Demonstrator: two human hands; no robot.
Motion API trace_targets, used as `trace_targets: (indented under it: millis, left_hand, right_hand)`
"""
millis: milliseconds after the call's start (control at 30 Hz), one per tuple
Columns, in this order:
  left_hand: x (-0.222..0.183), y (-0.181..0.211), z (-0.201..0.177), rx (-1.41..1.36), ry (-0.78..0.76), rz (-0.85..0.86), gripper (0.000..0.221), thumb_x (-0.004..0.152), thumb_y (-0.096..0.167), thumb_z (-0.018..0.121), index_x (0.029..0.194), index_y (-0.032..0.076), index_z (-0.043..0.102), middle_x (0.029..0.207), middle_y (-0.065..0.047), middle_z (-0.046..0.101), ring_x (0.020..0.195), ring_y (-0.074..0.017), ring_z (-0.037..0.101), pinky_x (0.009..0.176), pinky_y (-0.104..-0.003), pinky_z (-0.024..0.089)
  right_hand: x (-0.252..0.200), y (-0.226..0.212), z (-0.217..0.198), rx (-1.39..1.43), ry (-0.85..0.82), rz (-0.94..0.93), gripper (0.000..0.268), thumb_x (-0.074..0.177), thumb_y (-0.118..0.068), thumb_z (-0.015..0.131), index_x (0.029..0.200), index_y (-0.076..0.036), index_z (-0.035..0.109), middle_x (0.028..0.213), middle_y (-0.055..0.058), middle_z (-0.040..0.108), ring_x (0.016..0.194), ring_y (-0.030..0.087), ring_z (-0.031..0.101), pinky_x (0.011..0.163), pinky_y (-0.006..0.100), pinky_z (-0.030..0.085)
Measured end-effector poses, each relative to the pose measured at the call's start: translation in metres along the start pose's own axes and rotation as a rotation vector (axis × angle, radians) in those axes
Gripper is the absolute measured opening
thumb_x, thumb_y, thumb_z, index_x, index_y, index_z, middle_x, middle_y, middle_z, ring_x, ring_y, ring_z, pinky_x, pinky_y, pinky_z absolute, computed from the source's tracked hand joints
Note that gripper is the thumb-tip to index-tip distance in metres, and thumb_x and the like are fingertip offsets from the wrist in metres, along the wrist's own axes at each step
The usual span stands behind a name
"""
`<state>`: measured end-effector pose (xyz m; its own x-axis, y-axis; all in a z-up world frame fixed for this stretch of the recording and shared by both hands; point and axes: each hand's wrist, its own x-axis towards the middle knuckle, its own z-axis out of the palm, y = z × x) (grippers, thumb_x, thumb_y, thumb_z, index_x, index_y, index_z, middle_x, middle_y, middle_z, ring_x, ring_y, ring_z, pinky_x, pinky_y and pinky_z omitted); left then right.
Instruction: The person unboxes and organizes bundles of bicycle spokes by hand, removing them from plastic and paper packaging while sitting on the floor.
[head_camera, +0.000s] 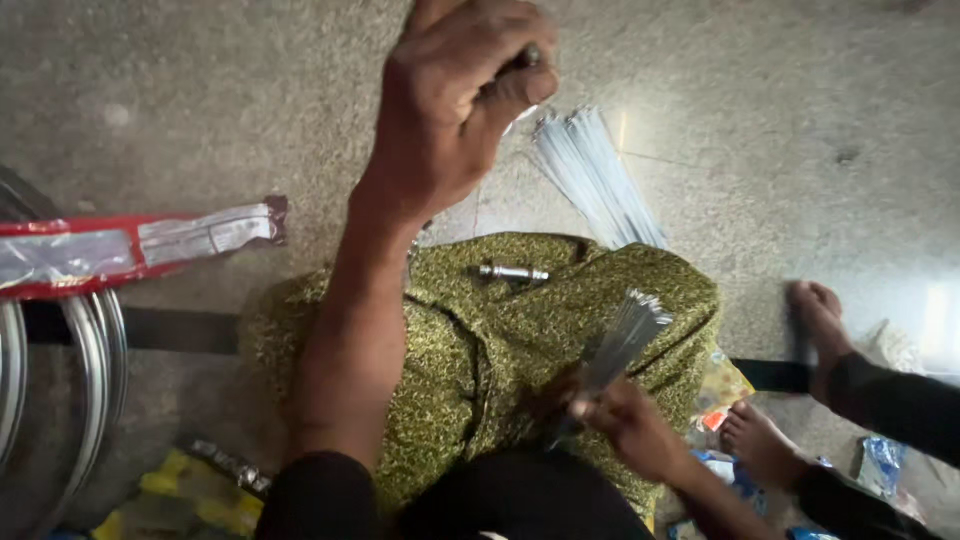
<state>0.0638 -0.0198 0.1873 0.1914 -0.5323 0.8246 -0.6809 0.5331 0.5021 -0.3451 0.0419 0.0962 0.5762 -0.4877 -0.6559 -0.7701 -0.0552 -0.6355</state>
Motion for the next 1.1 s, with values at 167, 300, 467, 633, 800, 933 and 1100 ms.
trace_targets:
  millis: [167, 300, 467, 633, 800, 933, 1100]
  left_hand:
    - [-0.005, -0.012, 0.011, 0.006, -0.009, -0.034, 0.027, 0.113, 0.035, 0.062, 0.113, 0.01, 0.069, 0.111, -0.006, 0.074, 0.103, -0.0192, 0.07, 0.092, -0.035, 0.061]
    - [-0.017, -0.008, 0.022, -0.082, 0.01, -0.101, 0.027, 0.107, 0.034, 0.064, 0.113, 0.009, 0.07, 0.11, -0.008, 0.075, 0.101, -0.0186, 0.072, 0.089, -0.033, 0.066]
    - [-0.019, 0.01, 0.017, -0.106, -0.092, -0.155, 0.024, 0.108, 0.028, 0.065, 0.118, 0.006, 0.068, 0.12, -0.012, 0.073, 0.109, -0.0219, 0.074, 0.093, -0.032, 0.066]
    - [-0.022, 0.018, 0.014, -0.147, -0.121, -0.162, 0.024, 0.105, 0.025, 0.069, 0.118, 0.005, 0.068, 0.121, -0.012, 0.071, 0.111, -0.0227, 0.073, 0.094, -0.032, 0.067]
    - [-0.02, 0.021, 0.018, -0.188, -0.118, -0.187, 0.026, 0.103, 0.024, 0.07, 0.12, 0.005, 0.067, 0.121, -0.011, 0.071, 0.112, -0.0214, 0.072, 0.096, -0.03, 0.067]
    - [-0.018, 0.021, 0.016, -0.157, -0.097, -0.144, 0.025, 0.104, 0.024, 0.071, 0.119, 0.005, 0.067, 0.12, -0.01, 0.071, 0.113, -0.0215, 0.072, 0.096, -0.032, 0.066]
    - [-0.018, 0.022, 0.014, -0.172, -0.083, -0.133, 0.023, 0.104, 0.022, 0.07, 0.119, 0.004, 0.067, 0.12, -0.01, 0.071, 0.113, -0.0215, 0.072, 0.097, -0.032, 0.065]
  right_hand:
    - [0.038, -0.063, -0.079, -0.029, 0.404, -0.77, 0.022, 0.107, -0.021, 0.058, 0.097, -0.006, 0.071, 0.091, 0.01, 0.075, 0.071, 0.009, 0.072, 0.048, 0.021, 0.06]
    - [0.064, -0.152, -0.111, 0.321, 0.591, -1.187, 0.018, 0.113, -0.013, 0.056, 0.102, -0.005, 0.068, 0.096, 0.012, 0.075, 0.07, 0.011, 0.073, 0.057, 0.026, 0.058]
    - [0.077, -0.217, -0.097, 0.438, 0.762, -1.214, 0.018, 0.109, -0.018, 0.058, 0.117, -0.002, 0.059, 0.107, 0.015, 0.071, 0.093, 0.021, 0.075, 0.075, 0.033, 0.07]
    - [0.087, -0.223, -0.096, 0.264, 0.768, -1.325, 0.025, 0.116, -0.018, 0.056, 0.114, 0.004, 0.067, 0.099, 0.021, 0.073, 0.074, 0.024, 0.077, 0.065, 0.033, 0.067]
    - [0.089, -0.208, -0.094, 0.263, 0.816, -1.246, 0.025, 0.12, -0.019, 0.055, 0.12, 0.004, 0.063, 0.099, 0.021, 0.071, 0.08, 0.024, 0.076, 0.07, 0.034, 0.068]
    - [0.085, -0.203, -0.092, 0.337, 0.823, -1.222, 0.022, 0.122, -0.02, 0.056, 0.129, 0.001, 0.056, 0.108, 0.021, 0.071, 0.09, 0.025, 0.076, 0.079, 0.037, 0.07]
    - [0.08, -0.205, -0.098, 0.34, 0.825, -1.276, 0.026, 0.12, -0.022, 0.055, 0.129, 0.002, 0.056, 0.111, 0.024, 0.07, 0.093, 0.028, 0.075, 0.08, 0.039, 0.069]
